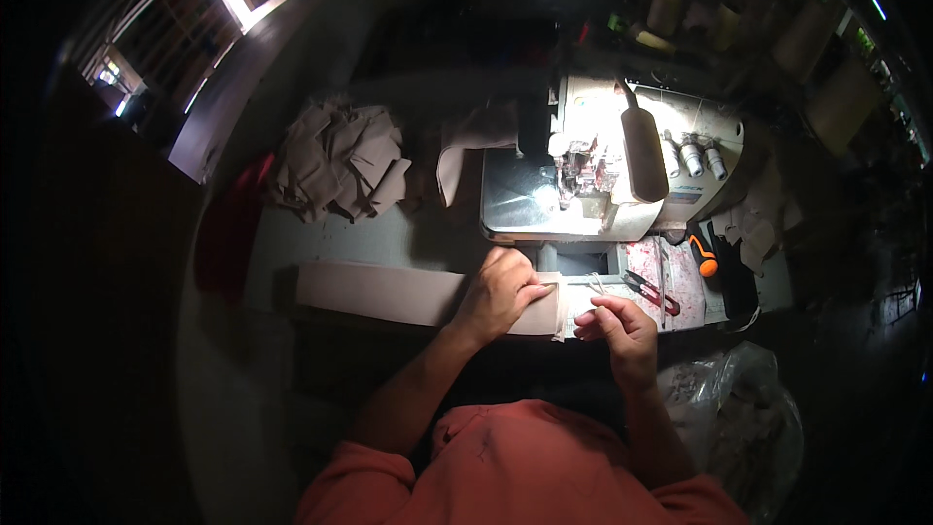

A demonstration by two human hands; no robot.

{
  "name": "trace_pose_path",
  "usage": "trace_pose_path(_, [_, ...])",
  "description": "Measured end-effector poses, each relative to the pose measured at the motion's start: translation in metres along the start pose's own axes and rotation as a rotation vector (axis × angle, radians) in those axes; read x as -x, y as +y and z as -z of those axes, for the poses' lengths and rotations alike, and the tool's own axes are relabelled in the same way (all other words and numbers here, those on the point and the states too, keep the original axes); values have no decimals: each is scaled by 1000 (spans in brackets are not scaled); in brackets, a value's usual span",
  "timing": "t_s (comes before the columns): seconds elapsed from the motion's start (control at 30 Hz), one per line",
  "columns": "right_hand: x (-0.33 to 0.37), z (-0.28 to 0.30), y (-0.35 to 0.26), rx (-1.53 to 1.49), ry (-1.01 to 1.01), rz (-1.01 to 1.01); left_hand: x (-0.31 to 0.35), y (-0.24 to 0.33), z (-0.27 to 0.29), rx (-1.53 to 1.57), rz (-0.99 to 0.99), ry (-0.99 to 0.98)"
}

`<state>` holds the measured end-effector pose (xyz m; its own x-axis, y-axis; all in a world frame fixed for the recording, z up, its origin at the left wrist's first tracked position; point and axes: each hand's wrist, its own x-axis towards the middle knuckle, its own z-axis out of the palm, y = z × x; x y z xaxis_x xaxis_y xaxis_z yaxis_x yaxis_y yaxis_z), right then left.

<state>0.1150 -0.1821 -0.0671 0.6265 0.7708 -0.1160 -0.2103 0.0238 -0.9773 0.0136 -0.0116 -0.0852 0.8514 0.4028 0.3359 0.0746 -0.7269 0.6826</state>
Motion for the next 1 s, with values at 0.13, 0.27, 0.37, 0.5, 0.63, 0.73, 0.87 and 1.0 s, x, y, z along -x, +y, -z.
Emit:
trace_pose_path(0.13, [-7, -7, 4, 204, 16, 51, 2, -7, -2, 126, -171, 84])
trace_pose_path(0.27, [-31, -28, 2, 646, -146, 418, 8, 6, 6, 52, -192, 288])
trace_pose_path(0.37, [-34, -47, -15, 600, -94, 414, 46, 28, 22, -245, -262, 362])
trace_pose_path(0.5, [-34, -81, -52, 19, -384, 60, 75, 38, 24, 1350, 305, 123])
trace_pose_path(0.63, [-39, -75, -54, 1, -317, 70, 83, -31, 77, 1659, 281, 1063])
trace_pose_path(0.73, [-37, -57, -34, -273, -204, -76, 87, -55, 123, 1437, 153, 1243])
trace_pose_path(0.87, [-33, -65, -30, -181, -219, -140, 63, -23, 106, 852, 325, 1069])
trace_pose_path(1.0, [-29, -75, -35, -305, -284, -167, 44, 30, 53, -273, -81, 250])
